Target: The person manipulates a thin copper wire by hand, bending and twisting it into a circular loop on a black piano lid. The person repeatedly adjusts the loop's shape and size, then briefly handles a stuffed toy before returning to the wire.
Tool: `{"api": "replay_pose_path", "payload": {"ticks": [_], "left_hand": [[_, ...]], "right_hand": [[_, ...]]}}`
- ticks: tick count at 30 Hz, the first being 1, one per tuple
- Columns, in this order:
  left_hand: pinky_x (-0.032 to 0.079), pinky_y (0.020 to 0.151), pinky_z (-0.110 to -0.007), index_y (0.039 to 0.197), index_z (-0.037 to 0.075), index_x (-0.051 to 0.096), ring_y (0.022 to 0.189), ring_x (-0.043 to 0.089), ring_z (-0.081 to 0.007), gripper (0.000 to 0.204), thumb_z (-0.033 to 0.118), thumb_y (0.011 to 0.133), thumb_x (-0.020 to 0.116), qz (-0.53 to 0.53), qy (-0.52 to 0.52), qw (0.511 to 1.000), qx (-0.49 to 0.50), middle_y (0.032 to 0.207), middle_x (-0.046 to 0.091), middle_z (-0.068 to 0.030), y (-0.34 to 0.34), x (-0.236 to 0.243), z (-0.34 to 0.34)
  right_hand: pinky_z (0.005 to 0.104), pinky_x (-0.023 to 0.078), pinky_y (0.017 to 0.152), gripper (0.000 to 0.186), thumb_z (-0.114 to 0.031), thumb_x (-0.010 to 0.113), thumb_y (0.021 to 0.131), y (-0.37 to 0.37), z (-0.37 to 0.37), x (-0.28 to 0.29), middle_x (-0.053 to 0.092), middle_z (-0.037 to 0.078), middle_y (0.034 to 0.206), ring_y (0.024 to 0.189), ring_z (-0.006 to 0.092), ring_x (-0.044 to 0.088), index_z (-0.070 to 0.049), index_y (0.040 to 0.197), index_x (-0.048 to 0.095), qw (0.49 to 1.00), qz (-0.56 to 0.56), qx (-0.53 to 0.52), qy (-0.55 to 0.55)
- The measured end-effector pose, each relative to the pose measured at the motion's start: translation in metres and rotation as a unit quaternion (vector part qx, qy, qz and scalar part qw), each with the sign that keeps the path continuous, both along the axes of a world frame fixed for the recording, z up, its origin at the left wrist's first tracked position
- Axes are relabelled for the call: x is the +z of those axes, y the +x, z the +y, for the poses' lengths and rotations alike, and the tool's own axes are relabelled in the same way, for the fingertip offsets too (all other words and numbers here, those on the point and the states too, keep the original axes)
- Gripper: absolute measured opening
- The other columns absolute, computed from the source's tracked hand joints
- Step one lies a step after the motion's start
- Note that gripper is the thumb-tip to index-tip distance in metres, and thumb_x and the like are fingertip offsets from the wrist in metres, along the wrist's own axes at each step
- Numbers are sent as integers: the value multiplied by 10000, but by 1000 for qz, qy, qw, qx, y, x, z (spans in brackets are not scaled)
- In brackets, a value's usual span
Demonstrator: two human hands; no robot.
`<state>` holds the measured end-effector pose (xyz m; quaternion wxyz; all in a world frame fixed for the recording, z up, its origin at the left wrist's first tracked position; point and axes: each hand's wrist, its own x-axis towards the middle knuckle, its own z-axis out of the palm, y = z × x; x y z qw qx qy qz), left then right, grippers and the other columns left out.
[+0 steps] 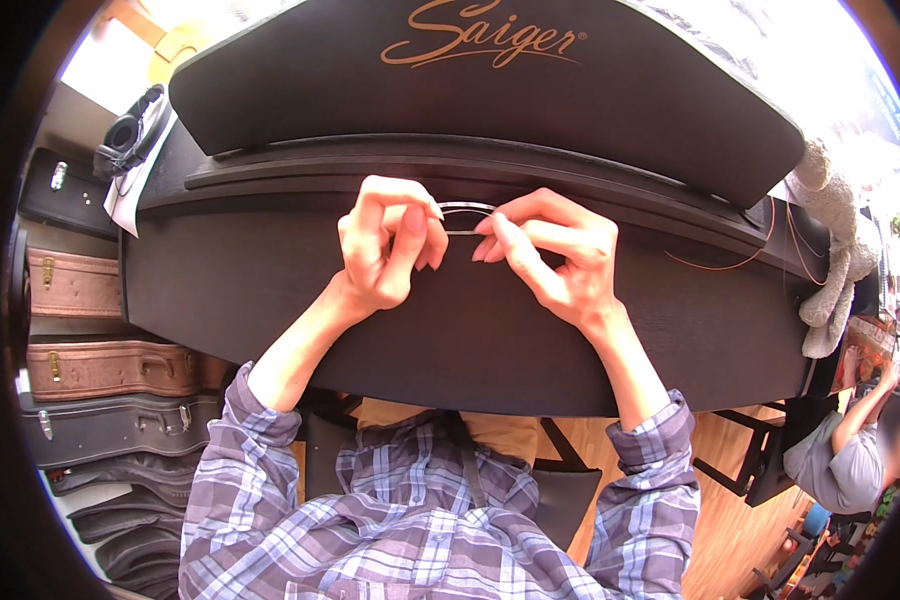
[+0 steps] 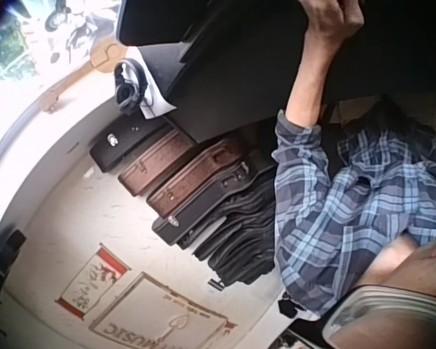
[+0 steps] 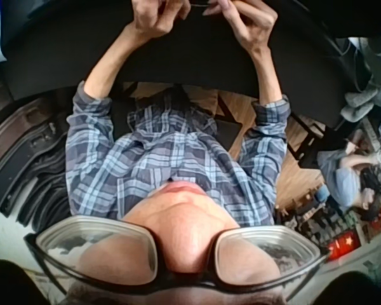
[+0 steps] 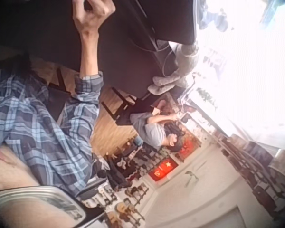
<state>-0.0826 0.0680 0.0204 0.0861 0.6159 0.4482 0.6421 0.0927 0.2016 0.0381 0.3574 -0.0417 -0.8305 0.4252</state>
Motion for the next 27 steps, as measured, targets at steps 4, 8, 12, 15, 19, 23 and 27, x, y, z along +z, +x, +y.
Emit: {"api": "replay_pose_path", "payload": {"ticks": [4, 8, 12, 15, 19, 23, 27], "left_hand": [[477, 447, -253, 1130, -26, 550, 533, 667, -138, 71, -9, 1066, 524, 58, -6, 998, -2, 907, 701, -118, -1, 1, -1], [520, 474, -272, 1132, -44, 573, 556, 695, -161, 93, 2, 1072, 518, 86, -24, 996, -16, 918, 716, -129, -2, 2, 2], [546, 501, -283, 1122, -44, 599, 569, 713, -176, 105, 12, 1070, 527, 70, -24, 997, -8, 895, 727, -113, 1, 4, 2], [534, 497, -282, 1117, -37, 600, 556, 706, -170, 98, 16, 1070, 533, 58, -39, 997, -12, 859, 726, -103, -1, 6, 1], [508, 487, -276, 1105, -30, 604, 532, 690, -156, 93, 28, 1071, 539, 68, -59, 996, -6, 770, 711, -82, -3, 8, 0], [462, 464, -259, 1092, 31, 641, 492, 650, -114, 73, 13, 1038, 596, 42, -62, 997, 20, 562, 633, -42, 0, 11, 1], [423, 459, -238, 1127, -6, 550, 439, 552, -99, 160, 135, 1126, 474, -58, -114, 992, 14, 583, 655, -82, -1, 16, -1]], "right_hand": [[289, 605, 661, 154, -76, 713, 962, 1, 3, 2, 747, 79, 847, 758, 177, 742, -27, 872, 827, 999, -2, -26, 34], [290, 607, 655, 134, -84, 732, 957, 4, 4, -1, 748, 85, 851, 754, 184, 748, -25, 877, 821, 999, -10, -33, 35], [279, 614, 657, 43, -15, 763, 924, 5, 5, -8, 757, 119, 868, 754, 209, 772, 5, 959, 780, 998, 60, -18, -25], [275, 621, 663, 257, 53, 756, 914, 5, 2, -11, 757, 157, 862, 742, 234, 784, 26, 1142, 642, 992, 107, 6, -69], [295, 629, 656, 536, 77, 720, 938, 7, -2, -8, 743, 167, 811, 714, 263, 783, -23, 1313, 350, 990, 67, 21, -125], [314, 636, 683, 369, 36, 682, 985, 5, -5, -3, 738, 166, 863, 729, 267, 782, 19, 1276, 457, 965, 46, 67, -250], [323, 646, 702, 94, 21, 635, 1022, 2, -3, -2, 744, 188, 992, 796, 268, 787, 44, 1109, 606, 970, 71, 58, -225]]}}
